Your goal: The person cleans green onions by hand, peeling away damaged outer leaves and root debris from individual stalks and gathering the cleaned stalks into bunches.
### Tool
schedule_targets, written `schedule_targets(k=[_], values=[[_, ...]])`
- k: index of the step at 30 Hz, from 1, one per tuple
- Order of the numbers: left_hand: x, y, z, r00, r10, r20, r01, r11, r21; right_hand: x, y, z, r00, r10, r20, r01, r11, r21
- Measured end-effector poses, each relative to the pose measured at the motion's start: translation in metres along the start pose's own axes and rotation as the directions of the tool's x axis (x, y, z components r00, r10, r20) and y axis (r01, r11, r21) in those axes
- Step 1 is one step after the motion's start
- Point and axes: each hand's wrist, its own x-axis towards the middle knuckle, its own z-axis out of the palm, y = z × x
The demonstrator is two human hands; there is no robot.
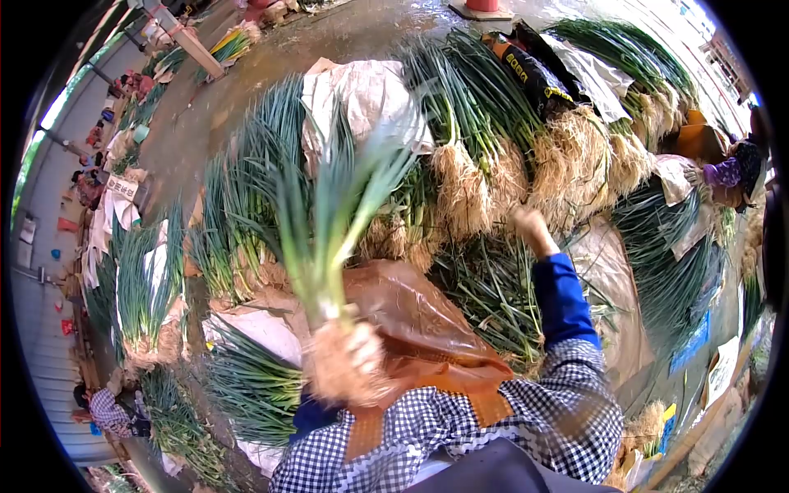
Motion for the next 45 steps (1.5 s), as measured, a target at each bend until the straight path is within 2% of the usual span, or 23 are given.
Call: schedule_targets(k=[2, 4, 6, 9, 12, 13, 15, 16, 17, 19, 21, 22, 23, 25, 29, 33, 35, 38, 39, 41, 42, 43, 45], values=[[0.004, 0.018, 0.003, 0.998, 0.067, 0.003, -0.068, 0.995, 0.075, 0.024, -0.026, -0.009, 0.859, 0.136, 0.494, -0.033, 0.977, -0.211], [0.002, 0.027, 0.015, 0.978, 0.207, -0.013, -0.2, 0.956, 0.215, 0.041, -0.065, -0.014, 0.469, 0.339, 0.816, 0.037, 0.915, -0.401], [0.005, 0.031, 0.031, 0.938, 0.346, -0.001, -0.323, 0.878, 0.355, 0.079, -0.096, -0.006, 0.455, 0.442, 0.773, -0.036, 0.876, -0.481], [0.055, 0.011, 0.003, 0.854, 0.456, -0.252, -0.365, 0.869, 0.336, 0.155, -0.117, 0.022, 0.884, 0.394, 0.251, -0.3, 0.891, -0.34], [0.06, 0.004, -0.071, 0.86, 0.435, -0.268, -0.236, 0.803, 0.547, 0.168, -0.083, 0.074, 0.908, 0.301, 0.292, -0.227, 0.938, -0.261], [0.056, 0.0, -0.095, 0.858, 0.422, -0.293, -0.156, 0.758, 0.634, 0.152, -0.095, 0.067, 0.943, 0.284, 0.173, -0.287, 0.958, -0.005], [0.047, -0.023, -0.124, 0.841, 0.398, -0.367, 0.014, 0.662, 0.749, 0.107, -0.114, 0.053, 0.887, 0.341, 0.313, -0.35, 0.936, -0.027], [0.066, -0.031, -0.088, 0.837, 0.306, -0.453, 0.019, 0.811, 0.584, 0.073, -0.114, 0.054, 0.862, 0.304, 0.405, -0.397, 0.902, 0.168], [0.064, -0.036, -0.14, 0.845, 0.329, -0.422, 0.06, 0.725, 0.686, 0.031, -0.114, 0.054, 0.833, 0.258, 0.489, -0.458, 0.817, 0.349], [0.08, -0.051, -0.132, 0.88, 0.099, -0.465, -0.009, 0.981, 0.192, -0.036, -0.128, 0.036, 0.741, 0.293, 0.604, -0.578, 0.736, 0.353], [0.076, -0.067, -0.152, 0.87, -0.002, -0.493, 0.121, 0.97, 0.209, -0.057, -0.142, 0.019, 0.764, 0.369, 0.529, -0.473, 0.878, 0.07], [0.073, -0.076, -0.158, 0.843, -0.054, -0.536, 0.117, 0.989, 0.085, -0.061, -0.132, 0.021, 0.658, 0.429, 0.62, -0.673, 0.704, 0.227], [0.074, -0.083, -0.151, 0.84, -0.062, -0.539, 0.125, 0.989, 0.08, -0.057, -0.141, 0.017, 0.796, 0.429, 0.428, -0.495, 0.868, 0.05], [0.076, -0.094, -0.139, 0.819, 0.001, -0.574, 0.07, 0.992, 0.102, -0.059, -0.112, 0.048, 0.809, 0.343, 0.478, -0.583, 0.578, 0.572], [0.073, -0.1, -0.147, 0.789, 0.091, -0.608, -0.016, 0.992, 0.128, -0.078, -0.088, 0.093, 0.84, 0.522, 0.15, -0.458, 0.534, 0.71], [0.066, -0.099, -0.154, 0.787, 0.099, -0.609, -0.003, 0.988, 0.157, -0.101, -0.089, 0.063, 0.82, 0.406, 0.403, -0.476, 0.094, 0.874], [0.071, -0.097, -0.126, 0.832, 0.068, -0.551, 0.026, 0.987, 0.162, -0.071, -0.095, 0.041, 0.686, 0.466, 0.558, -0.71, 0.264, 0.653], [0.06, -0.098, -0.147, 0.812, 0.065, -0.58, 0.047, 0.983, 0.176, -0.042, -0.101, 0.045, 0.808, 0.229, 0.542, -0.55, 0.621, 0.558], [0.062, -0.098, -0.14, 0.81, 0.066, -0.583, 0.05, 0.982, 0.181, -0.041, -0.1, 0.056, 0.827, 0.208, 0.523, -0.552, 0.482, 0.68], [0.059, -0.099, -0.152, 0.802, 0.086, -0.591, 0.002, 0.989, 0.146, -0.047, -0.11, 0.068, 0.883, 0.392, 0.259, -0.465, 0.647, 0.605], [0.056, -0.101, -0.159, 0.798, 0.135, -0.587, -0.018, 0.98, 0.201, -0.051, -0.106, 0.063, 0.928, 0.35, 0.131, -0.366, 0.921, 0.134], [0.052, -0.104, -0.164, 0.792, 0.182, -0.583, -0.035, 0.966, 0.254, -0.054, -0.129, 0.039, 0.899, 0.4, 0.181, -0.378, 0.915, -0.143], [0.055, -0.105, -0.157, 0.762, 0.191, -0.618, -0.045, 0.969, 0.244, -0.092, -0.118, 0.038, 0.939, 0.329, 0.102, -0.332, 0.943, 0.015]])
